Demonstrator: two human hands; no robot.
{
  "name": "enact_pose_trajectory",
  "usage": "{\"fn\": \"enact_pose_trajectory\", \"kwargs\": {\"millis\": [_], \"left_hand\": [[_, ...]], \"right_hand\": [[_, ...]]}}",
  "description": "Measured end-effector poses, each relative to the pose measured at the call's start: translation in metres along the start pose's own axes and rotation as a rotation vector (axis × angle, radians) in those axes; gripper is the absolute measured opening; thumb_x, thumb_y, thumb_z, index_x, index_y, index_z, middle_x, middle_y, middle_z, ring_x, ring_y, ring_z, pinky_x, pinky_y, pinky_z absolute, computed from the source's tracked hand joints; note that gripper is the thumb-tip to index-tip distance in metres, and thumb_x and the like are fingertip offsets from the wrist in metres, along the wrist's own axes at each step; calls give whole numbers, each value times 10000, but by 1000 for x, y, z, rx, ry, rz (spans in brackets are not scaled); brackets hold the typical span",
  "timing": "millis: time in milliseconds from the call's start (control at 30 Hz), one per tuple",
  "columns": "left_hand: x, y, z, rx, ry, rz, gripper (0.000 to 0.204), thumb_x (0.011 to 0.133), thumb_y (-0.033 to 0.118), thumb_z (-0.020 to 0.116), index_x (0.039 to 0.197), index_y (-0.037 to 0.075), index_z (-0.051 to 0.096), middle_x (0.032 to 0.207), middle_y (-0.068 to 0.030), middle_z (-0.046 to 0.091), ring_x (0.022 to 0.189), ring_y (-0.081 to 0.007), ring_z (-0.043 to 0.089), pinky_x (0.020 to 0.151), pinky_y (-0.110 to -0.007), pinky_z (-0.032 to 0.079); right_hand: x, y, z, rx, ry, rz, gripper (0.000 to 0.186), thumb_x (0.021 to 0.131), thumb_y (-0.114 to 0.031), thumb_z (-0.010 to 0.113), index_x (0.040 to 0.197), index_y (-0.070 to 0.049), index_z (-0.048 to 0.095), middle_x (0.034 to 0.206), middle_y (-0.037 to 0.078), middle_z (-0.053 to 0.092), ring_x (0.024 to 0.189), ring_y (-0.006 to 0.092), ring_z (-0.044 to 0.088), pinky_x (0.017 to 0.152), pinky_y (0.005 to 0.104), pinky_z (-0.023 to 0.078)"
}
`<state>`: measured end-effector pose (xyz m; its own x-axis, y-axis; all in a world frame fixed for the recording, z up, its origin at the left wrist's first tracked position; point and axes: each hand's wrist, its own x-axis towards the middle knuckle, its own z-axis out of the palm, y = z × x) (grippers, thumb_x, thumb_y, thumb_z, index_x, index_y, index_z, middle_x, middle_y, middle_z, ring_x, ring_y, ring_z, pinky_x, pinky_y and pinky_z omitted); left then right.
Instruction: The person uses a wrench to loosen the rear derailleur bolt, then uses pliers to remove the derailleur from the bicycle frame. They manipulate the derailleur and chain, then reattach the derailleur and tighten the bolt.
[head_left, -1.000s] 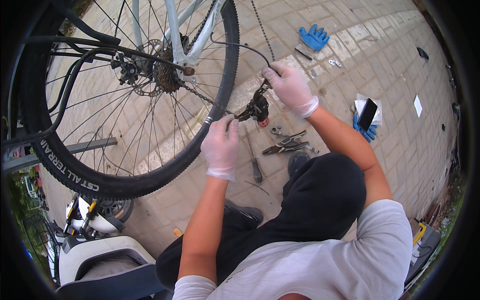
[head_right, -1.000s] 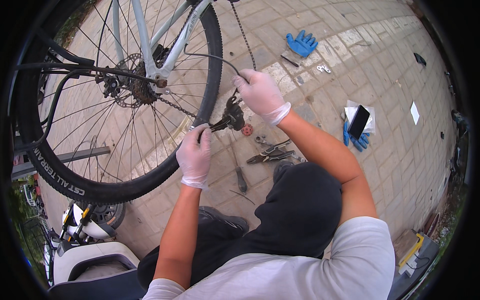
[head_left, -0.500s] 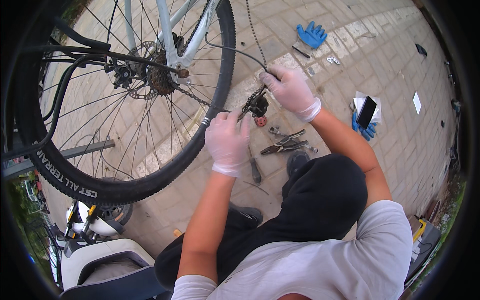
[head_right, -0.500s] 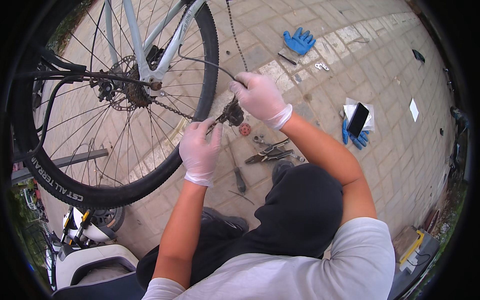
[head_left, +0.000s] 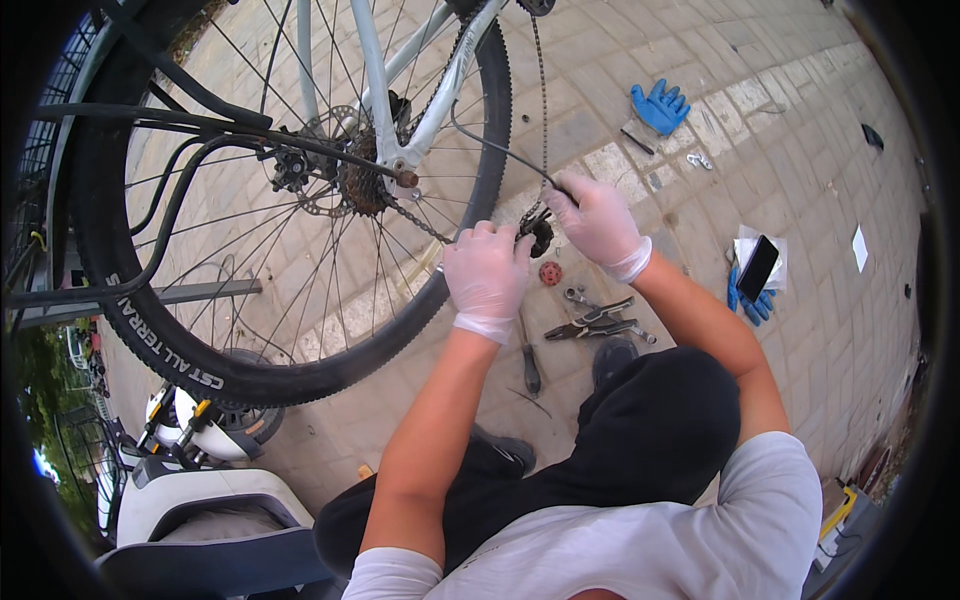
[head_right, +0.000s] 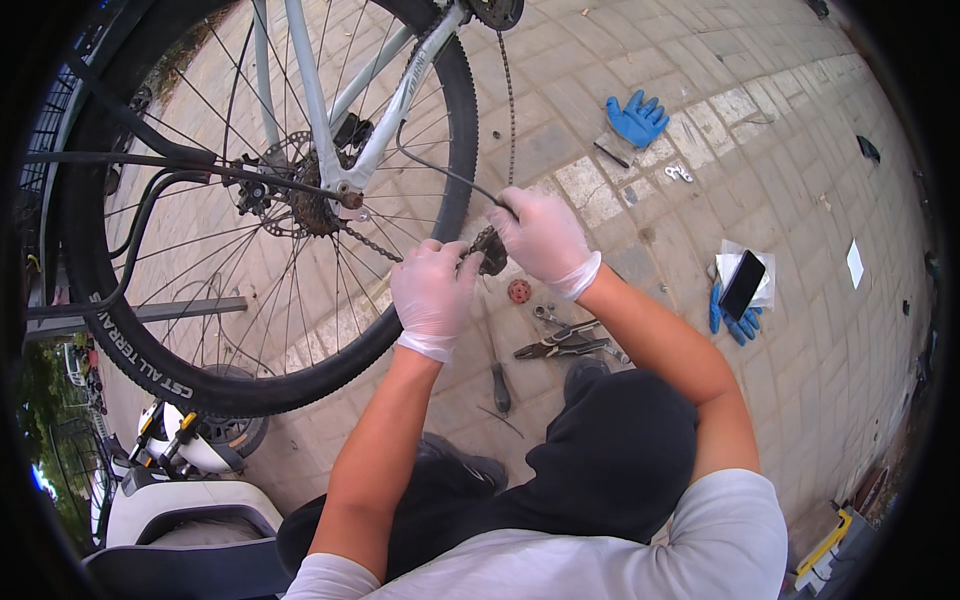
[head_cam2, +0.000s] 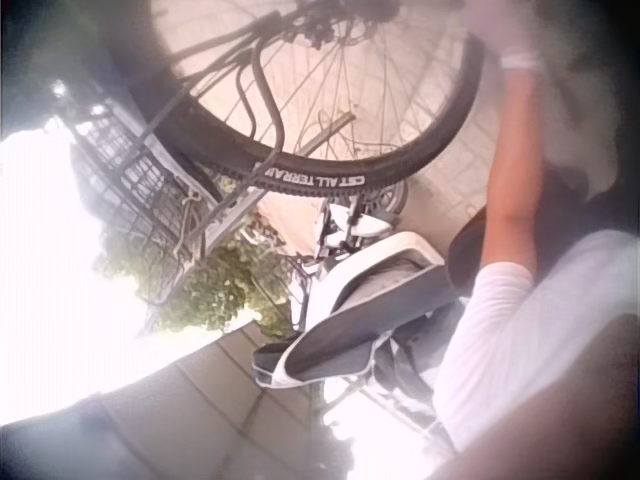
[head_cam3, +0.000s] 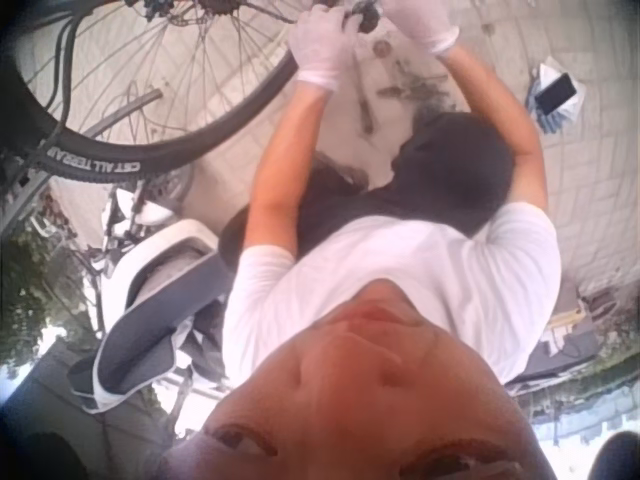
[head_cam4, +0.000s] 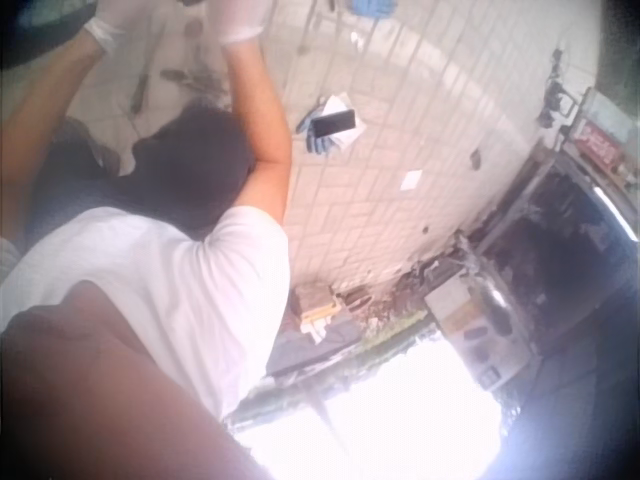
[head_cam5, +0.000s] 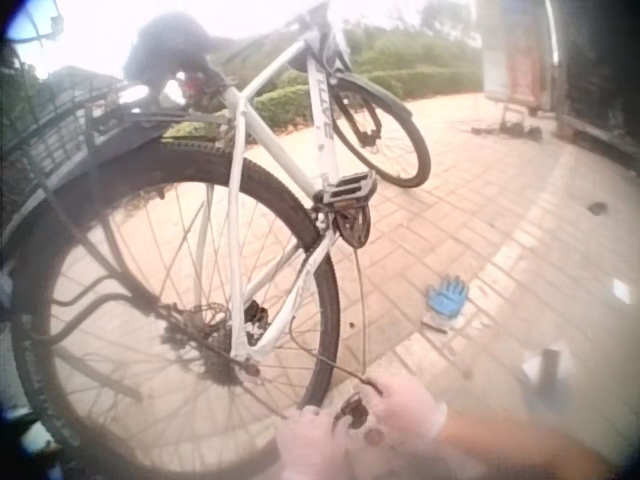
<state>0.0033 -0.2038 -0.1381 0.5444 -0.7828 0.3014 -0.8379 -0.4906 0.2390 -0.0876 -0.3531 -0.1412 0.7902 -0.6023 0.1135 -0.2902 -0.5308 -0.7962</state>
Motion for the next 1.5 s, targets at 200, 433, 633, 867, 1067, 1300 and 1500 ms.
{"fn": "enact_pose_trajectory", "kwargs": {"millis": [200,433,633,867,1067,1300,1500], "left_hand": [[-13,-3,-3,4,0,-14,168,781,269,735,838,113,713,765,-71,630,725,-273,624,646,-415,438],[-24,-2,-10,-57,34,-32,164,785,255,730,819,96,706,741,-63,623,670,-264,621,610,-401,446],[-28,6,-12,-44,33,-102,174,766,287,728,766,115,701,723,-54,607,706,-252,627,616,-388,443],[-29,-18,-34,-328,217,-290,221,785,248,740,919,76,704,808,-65,632,747,-223,617,692,-369,480],[5,-80,-45,-1326,268,-860,385,784,173,724,1087,-46,633,993,-101,633,899,-172,596,798,-286,481],[16,-81,-54,-1467,159,-920,379,752,116,725,1060,-80,624,937,-83,647,838,-161,607,783,-270,478],[28,-80,-80,-1398,233,-918,227,756,105,720,933,-16,646,820,-27,631,731,-104,550,664,-245,429]], "right_hand": [[-20,20,7,307,-33,20,279,861,-236,700,992,7,663,832,145,684,744,245,669,690,332,518],[-62,30,34,356,-211,169,442,766,-238,794,1091,7,621,939,115,671,775,189,654,719,317,521],[-57,29,50,176,-157,79,337,784,-212,769,1030,-23,639,885,152,662,775,219,659,705,342,512],[-57,26,58,222,-147,127,272,795,-183,752,936,19,637,772,144,668,697,206,649,671,321,510],[-59,25,58,241,-190,168,273,799,-178,750,935,35,648,804,147,685,711,184,651,691,311,511],[-54,1,51,174,-204,83,233,812,-134,731,950,37,652,803,122,697,724,155,654,696,300,515],[-44,-16,49,171,-265,142,240,804,-132,735,956,37,658,810,118,706,734,160,659,702,309,518]]}}
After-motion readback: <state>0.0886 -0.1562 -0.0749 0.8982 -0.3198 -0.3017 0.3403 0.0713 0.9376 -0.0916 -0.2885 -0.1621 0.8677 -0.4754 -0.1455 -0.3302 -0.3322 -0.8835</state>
